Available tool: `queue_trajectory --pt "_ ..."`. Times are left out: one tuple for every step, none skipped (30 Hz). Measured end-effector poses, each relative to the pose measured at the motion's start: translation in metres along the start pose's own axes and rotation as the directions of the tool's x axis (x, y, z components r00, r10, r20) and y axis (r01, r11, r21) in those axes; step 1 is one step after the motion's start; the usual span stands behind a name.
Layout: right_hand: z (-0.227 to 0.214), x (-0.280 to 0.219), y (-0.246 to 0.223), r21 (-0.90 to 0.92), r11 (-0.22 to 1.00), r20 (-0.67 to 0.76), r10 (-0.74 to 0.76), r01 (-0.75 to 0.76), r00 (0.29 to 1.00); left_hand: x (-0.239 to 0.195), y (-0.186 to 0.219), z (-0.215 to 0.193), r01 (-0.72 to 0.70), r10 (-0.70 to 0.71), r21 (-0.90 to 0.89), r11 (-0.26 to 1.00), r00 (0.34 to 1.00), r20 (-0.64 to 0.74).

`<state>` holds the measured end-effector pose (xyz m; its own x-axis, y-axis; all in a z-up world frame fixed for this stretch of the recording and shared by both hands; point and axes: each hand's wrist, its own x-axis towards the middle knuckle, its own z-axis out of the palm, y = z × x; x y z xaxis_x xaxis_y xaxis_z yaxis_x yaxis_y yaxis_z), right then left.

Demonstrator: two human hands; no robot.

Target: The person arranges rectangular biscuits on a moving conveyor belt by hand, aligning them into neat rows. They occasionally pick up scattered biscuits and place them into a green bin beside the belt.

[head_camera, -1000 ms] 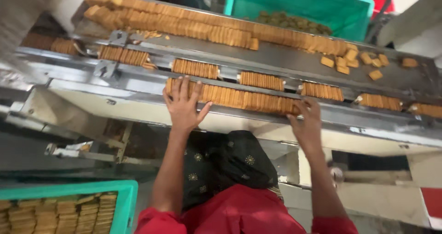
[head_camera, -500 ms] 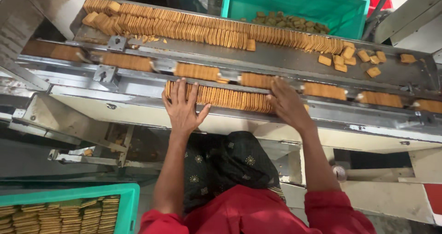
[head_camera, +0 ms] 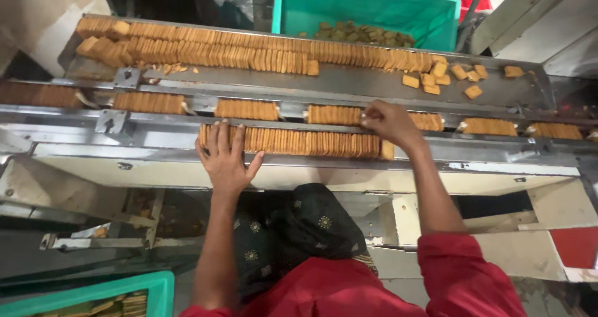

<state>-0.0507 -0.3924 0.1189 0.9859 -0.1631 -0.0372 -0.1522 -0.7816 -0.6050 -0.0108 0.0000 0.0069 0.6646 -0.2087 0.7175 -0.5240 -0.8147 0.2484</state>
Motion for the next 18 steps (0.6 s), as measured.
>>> queue_trajectory --pt "-0.008 -0.005 0.010 -0.070 0.996 -0.040 -0.055 0.052 0.998 -0.001 0.001 0.000 0.002 -0.002 0.009 1.000 1.000 0.003" --pt "-0.014 -0.010 0.020 -0.141 0.985 -0.075 -0.113 0.101 0.991 -0.002 0.000 0.000 -0.006 0.006 0.010 1.000 1.000 -0.006" --pt "-0.021 -0.014 0.030 -0.215 0.965 -0.104 -0.172 0.147 0.979 -0.001 0.000 0.000 -0.013 0.013 0.010 1.000 1.000 -0.017" --pt "-0.026 -0.018 0.040 -0.222 0.967 -0.103 -0.152 0.126 0.983 -0.001 -0.001 0.001 -0.019 0.020 0.011 1.000 0.999 -0.027" --pt "-0.029 -0.022 0.051 -0.228 0.968 -0.101 -0.133 0.107 0.986 -0.002 -0.002 0.002 -0.014 0.014 0.003 1.000 1.000 -0.018" --pt "-0.034 -0.025 0.061 -0.234 0.968 -0.100 -0.114 0.088 0.989 -0.003 -0.002 0.003 -0.009 0.009 -0.006 1.000 1.000 -0.010" --pt "-0.042 -0.028 0.072 -0.290 0.951 -0.139 -0.153 0.107 0.978 -0.003 -0.003 0.004 -0.003 0.003 -0.012 1.000 1.000 -0.002" --pt "-0.052 -0.033 0.083 -0.346 0.930 -0.176 -0.194 0.124 0.965 -0.004 -0.002 0.004 -0.001 0.001 0.002 1.000 1.000 0.004" --pt "-0.063 -0.035 0.093 -0.402 0.905 -0.211 -0.238 0.138 0.948 -0.005 -0.002 0.004 -0.001 0.001 0.016 1.000 1.000 0.007" --pt "-0.071 -0.039 0.103 -0.439 0.895 -0.262 -0.213 0.081 0.941 -0.005 -0.002 0.005 0.000 0.000 0.030 1.000 1.000 0.011" --pt "-0.079 -0.045 0.113 -0.473 0.881 -0.315 -0.190 0.019 0.930 -0.004 -0.002 0.006 -0.003 0.003 0.033 0.999 1.000 0.000" --pt "-0.084 -0.047 0.121 -0.503 0.863 -0.368 -0.168 -0.044 0.914 -0.004 -0.002 0.006 -0.005 0.005 0.037 0.999 1.000 -0.012" --pt "-0.085 -0.050 0.128 -0.366 0.930 -0.411 -0.127 -0.036 0.903 -0.004 -0.002 0.007 -0.009 0.010 0.036 0.999 1.000 -0.019" --pt "-0.081 -0.051 0.134 -0.221 0.975 -0.448 -0.080 -0.024 0.890 -0.004 -0.003 0.008 -0.014 0.014 0.048 0.999 1.000 -0.015" --pt "-0.076 -0.052 0.140 -0.070 0.998 -0.478 -0.026 -0.009 0.878 -0.005 -0.003 0.008 -0.020 0.020 0.060 0.998 1.000 -0.009" --pt "-0.066 -0.051 0.143 0.130 0.990 -0.454 0.014 0.050 0.891 -0.006 -0.003 0.008 -0.026 0.026 0.071 0.997 1.000 -0.002" --pt "-0.053 -0.047 0.146 0.328 0.939 -0.424 0.046 0.106 0.905 -0.006 -0.004 0.008 -0.022 0.022 0.066 0.998 1.000 0.009" --pt "-0.043 -0.045 0.148 0.317 0.944 -0.448 0.064 0.091 0.891 -0.007 -0.004 0.008 -0.019 0.018 0.061 0.998 1.000 0.021"
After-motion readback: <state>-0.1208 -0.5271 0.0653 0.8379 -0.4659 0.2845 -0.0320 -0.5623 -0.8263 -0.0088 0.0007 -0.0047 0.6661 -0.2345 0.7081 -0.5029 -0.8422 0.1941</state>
